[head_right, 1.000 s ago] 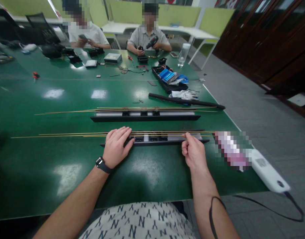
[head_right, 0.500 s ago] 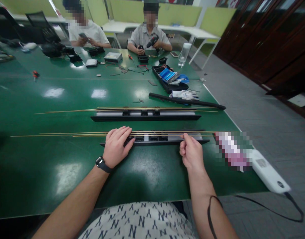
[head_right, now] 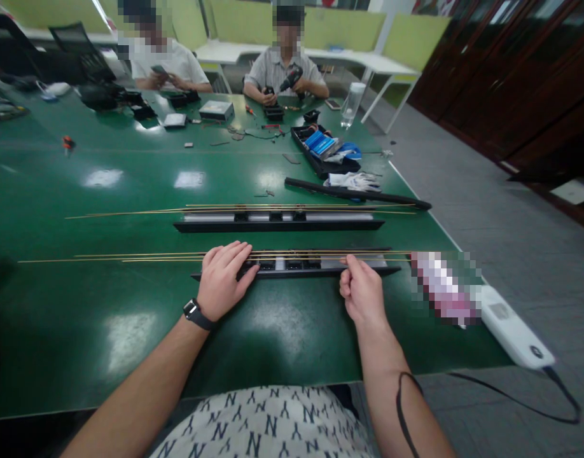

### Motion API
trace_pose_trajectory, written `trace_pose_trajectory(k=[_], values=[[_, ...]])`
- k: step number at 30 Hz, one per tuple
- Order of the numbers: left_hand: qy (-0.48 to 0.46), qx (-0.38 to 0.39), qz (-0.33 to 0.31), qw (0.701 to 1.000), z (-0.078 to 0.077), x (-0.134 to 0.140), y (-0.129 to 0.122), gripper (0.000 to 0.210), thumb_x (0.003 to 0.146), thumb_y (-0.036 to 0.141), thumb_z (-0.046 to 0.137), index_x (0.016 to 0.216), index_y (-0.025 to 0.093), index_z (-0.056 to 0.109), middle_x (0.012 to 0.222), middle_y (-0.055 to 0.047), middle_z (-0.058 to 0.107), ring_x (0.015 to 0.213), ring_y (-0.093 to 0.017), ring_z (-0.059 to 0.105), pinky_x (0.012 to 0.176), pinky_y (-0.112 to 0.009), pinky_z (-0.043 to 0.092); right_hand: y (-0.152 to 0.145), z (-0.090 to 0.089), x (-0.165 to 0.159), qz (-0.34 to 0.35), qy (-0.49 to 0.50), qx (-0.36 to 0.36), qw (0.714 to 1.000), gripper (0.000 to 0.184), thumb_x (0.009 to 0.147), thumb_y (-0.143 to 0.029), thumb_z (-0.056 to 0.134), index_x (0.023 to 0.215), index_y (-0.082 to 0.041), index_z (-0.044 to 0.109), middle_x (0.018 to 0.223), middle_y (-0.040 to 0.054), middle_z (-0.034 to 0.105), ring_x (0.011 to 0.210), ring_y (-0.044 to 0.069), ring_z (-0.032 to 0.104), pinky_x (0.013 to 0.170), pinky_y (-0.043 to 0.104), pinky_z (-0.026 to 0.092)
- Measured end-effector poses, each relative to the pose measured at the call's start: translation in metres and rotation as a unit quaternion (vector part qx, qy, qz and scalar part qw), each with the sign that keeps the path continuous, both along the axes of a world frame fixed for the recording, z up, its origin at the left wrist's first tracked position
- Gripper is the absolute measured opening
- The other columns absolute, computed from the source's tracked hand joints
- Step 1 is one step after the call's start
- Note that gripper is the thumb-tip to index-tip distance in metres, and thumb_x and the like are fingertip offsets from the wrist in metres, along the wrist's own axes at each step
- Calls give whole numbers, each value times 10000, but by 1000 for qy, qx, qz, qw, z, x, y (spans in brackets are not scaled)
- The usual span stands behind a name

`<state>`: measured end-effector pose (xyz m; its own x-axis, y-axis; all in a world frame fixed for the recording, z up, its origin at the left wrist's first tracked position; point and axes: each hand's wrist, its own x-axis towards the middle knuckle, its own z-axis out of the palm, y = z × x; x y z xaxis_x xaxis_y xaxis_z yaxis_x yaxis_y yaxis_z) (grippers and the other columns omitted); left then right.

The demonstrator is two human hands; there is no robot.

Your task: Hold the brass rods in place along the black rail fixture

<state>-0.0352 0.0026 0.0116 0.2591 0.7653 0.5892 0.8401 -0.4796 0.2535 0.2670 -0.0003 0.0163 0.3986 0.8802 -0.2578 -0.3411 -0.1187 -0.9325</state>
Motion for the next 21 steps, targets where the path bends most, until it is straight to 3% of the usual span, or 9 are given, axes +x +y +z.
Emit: trace_pose_trajectory(k=[5,12,18,21], values=[[0,4,-1,1000,0,0,0,387,1006,359,621,1368,222,637,1366,-100,714,1316,-286,635,1122,-487,407,-1,-1,-11,81,-8,-4,997,408,759,-495,890,894,-143,734,448,-57,498,321,47,346,305,155,230],[-8,-12,-3,1000,-1,0,0,400,1002,367,612,1382,243,640,1375,-105,708,1332,-298,622,1129,-505,407,-1,0,-8,32,7,9,999,353,764,-462,871,866,-191,669,454,-70,498,310,52,341,298,156,228],[-5,-12,-2,1000,-1,0,0,392,1005,376,613,1363,220,645,1370,-104,710,1321,-289,626,1132,-494,405,-2,1,-17,113,3,3,994,412,743,-497,906,874,-176,682,453,-71,492,316,41,338,304,152,229],[-5,-8,-4,1000,-2,0,1,395,1009,380,608,1367,216,640,1372,-106,708,1324,-289,624,1137,-491,402,-1,1,-18,77,3,10,997,401,775,-517,867,873,-170,692,441,-68,486,312,44,333,301,155,225]])
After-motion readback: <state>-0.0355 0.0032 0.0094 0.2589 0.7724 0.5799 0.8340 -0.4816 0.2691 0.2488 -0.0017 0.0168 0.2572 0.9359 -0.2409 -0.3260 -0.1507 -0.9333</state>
